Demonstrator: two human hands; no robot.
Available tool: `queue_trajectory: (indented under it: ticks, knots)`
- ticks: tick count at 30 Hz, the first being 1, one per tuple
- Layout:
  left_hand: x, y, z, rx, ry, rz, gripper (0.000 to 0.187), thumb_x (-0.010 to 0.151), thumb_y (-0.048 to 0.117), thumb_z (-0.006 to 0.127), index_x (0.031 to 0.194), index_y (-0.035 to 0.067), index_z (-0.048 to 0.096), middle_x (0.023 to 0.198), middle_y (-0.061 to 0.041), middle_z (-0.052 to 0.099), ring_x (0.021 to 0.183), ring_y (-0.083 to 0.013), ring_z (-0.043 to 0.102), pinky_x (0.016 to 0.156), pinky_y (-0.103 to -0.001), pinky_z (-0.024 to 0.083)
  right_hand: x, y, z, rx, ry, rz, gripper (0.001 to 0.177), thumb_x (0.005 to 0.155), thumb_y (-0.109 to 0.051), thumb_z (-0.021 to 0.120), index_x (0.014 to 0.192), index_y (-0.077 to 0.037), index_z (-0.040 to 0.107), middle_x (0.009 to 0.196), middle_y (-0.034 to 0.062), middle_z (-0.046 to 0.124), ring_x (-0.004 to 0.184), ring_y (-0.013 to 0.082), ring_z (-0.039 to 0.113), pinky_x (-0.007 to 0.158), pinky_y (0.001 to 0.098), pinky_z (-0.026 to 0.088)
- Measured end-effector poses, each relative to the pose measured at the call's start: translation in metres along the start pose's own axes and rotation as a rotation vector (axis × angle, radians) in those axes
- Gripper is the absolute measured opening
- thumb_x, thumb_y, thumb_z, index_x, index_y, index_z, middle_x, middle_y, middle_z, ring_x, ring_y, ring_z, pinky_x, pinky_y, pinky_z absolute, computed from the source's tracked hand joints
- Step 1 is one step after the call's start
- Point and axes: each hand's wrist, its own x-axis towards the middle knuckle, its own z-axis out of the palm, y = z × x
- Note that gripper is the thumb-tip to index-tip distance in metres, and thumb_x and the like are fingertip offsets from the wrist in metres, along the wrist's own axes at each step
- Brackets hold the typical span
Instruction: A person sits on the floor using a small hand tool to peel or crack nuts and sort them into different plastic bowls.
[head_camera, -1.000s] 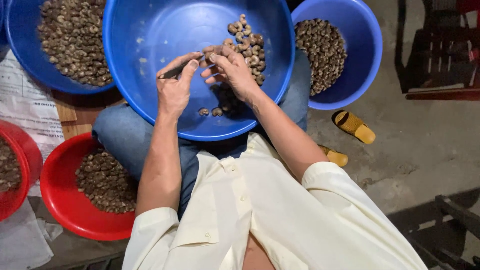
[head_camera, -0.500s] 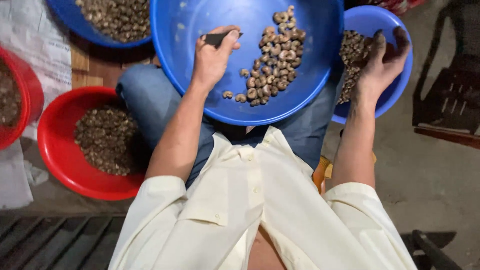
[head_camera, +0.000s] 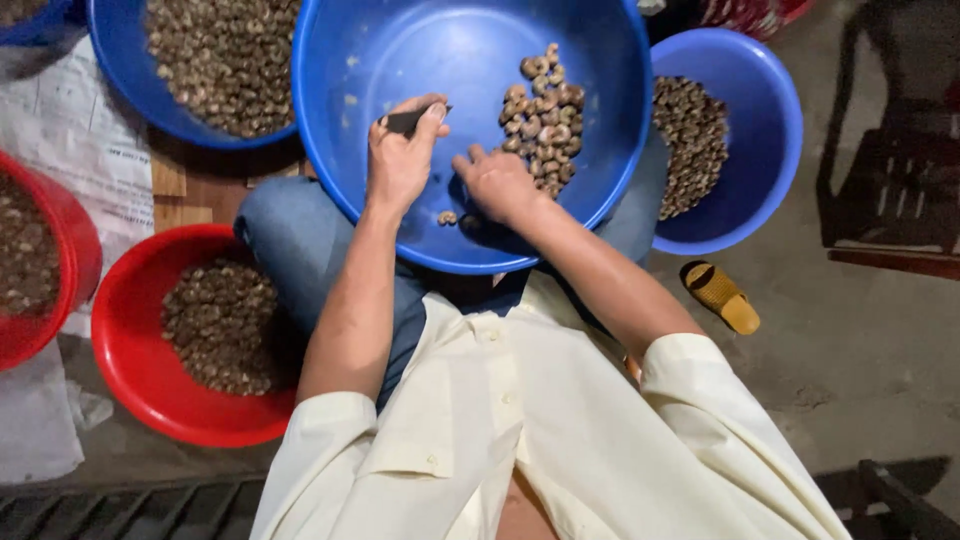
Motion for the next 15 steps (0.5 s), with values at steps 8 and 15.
queue_trajectory:
  ticks: [8, 15]
  knots:
    - [-0.002, -0.002, 0.002, 0.047, -0.017, 0.000, 0.029, 0.101, 0.024, 0.064, 0.118, 0.003, 0.074, 0.104, -0.022, 0.077, 0.094, -0.0277, 0.078, 0.081, -0.041, 0.065, 0.005, 0.013, -0.050, 0.864, -0.130, 0.238, 0.026, 0.096, -0.018, 0.067, 0.116, -0.002, 0.062, 0.100, 0.0236, 0.073, 0.087, 0.0438, 0.075, 0.069, 0.0535, 0.061]
    - [-0.001, -0.011, 0.005, -0.108, -0.065, 0.050, 0.026, 0.101, 0.030, 0.072, 0.114, 0.008, 0.078, 0.105, -0.018, 0.078, 0.105, -0.0252, 0.073, 0.083, -0.038, 0.064, 0.006, 0.019, -0.068, 1.882, 0.191, 0.470, 0.040, 0.101, -0.016, 0.069, 0.134, 0.002, 0.055, 0.098, 0.0179, 0.072, 0.073, 0.0176, 0.076, 0.063, 0.0281, 0.069]
